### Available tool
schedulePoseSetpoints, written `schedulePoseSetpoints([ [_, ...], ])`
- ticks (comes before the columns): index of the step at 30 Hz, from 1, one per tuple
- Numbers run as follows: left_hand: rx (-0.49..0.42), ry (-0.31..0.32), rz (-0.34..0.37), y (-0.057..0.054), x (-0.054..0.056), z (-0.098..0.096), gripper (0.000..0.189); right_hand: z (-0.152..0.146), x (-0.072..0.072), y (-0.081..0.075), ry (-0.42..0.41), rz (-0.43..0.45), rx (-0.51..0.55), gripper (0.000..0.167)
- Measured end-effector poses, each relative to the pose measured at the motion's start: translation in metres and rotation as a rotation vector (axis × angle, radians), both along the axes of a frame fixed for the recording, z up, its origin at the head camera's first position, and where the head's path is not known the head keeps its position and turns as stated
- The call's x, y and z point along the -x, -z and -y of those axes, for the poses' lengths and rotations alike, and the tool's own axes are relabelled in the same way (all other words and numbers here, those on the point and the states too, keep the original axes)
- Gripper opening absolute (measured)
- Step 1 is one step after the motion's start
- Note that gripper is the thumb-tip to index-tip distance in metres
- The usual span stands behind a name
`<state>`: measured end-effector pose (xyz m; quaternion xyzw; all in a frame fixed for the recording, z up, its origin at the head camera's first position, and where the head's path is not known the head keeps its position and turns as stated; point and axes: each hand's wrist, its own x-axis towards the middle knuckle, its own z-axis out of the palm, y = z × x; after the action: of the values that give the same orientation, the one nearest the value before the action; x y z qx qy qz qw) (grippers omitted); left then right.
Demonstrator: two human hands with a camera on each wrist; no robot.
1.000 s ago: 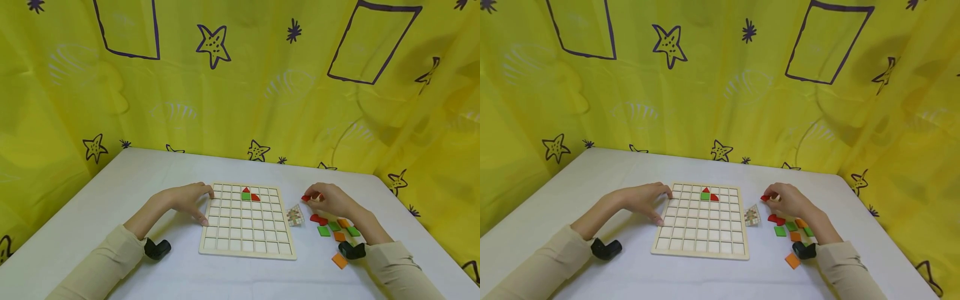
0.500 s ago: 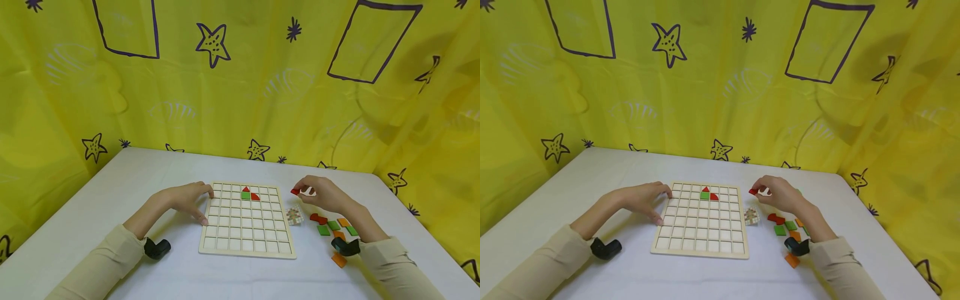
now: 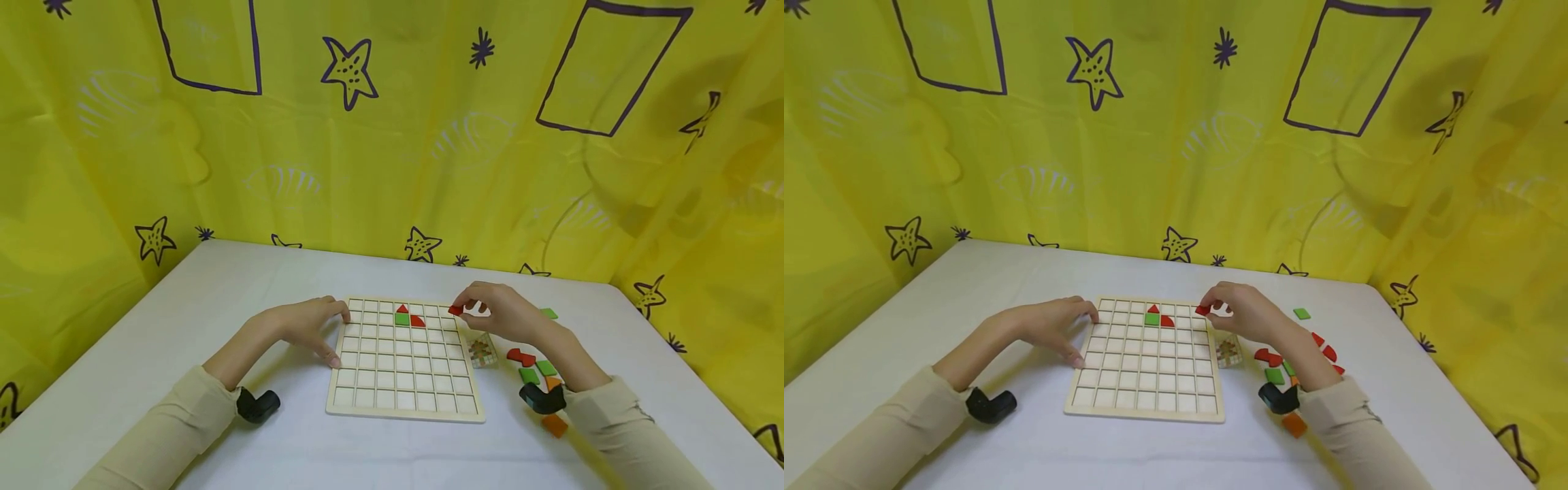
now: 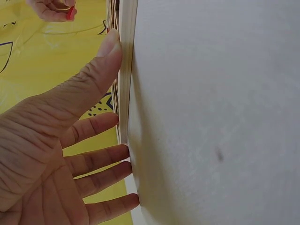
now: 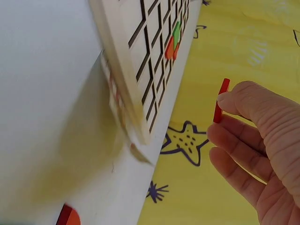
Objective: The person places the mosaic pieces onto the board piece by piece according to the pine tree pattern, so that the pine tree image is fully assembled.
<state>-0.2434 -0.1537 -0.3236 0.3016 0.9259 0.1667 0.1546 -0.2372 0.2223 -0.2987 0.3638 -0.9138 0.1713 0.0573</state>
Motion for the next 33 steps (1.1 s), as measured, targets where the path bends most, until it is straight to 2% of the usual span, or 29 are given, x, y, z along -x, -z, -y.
schedulePoseSetpoints([
  [13, -0.002, -0.008, 0.013, -0.001, 0.0, 0.0, 0.071, 0.035, 0.001, -0.002, -0.06, 0.016, -0.027, 0.018],
  [22, -0.001, -0.001, 0.009, -0.001, -0.001, 0.0, 0.071, 0.054, 0.006, 0.003, -0.059, 0.044, -0.063, 0.017],
  [33, -0.001, 0.006, 0.003, -0.001, 0.0, 0.0, 0.07, 0.076, 0.012, 0.008, -0.129, 0.011, -0.073, 0.016],
])
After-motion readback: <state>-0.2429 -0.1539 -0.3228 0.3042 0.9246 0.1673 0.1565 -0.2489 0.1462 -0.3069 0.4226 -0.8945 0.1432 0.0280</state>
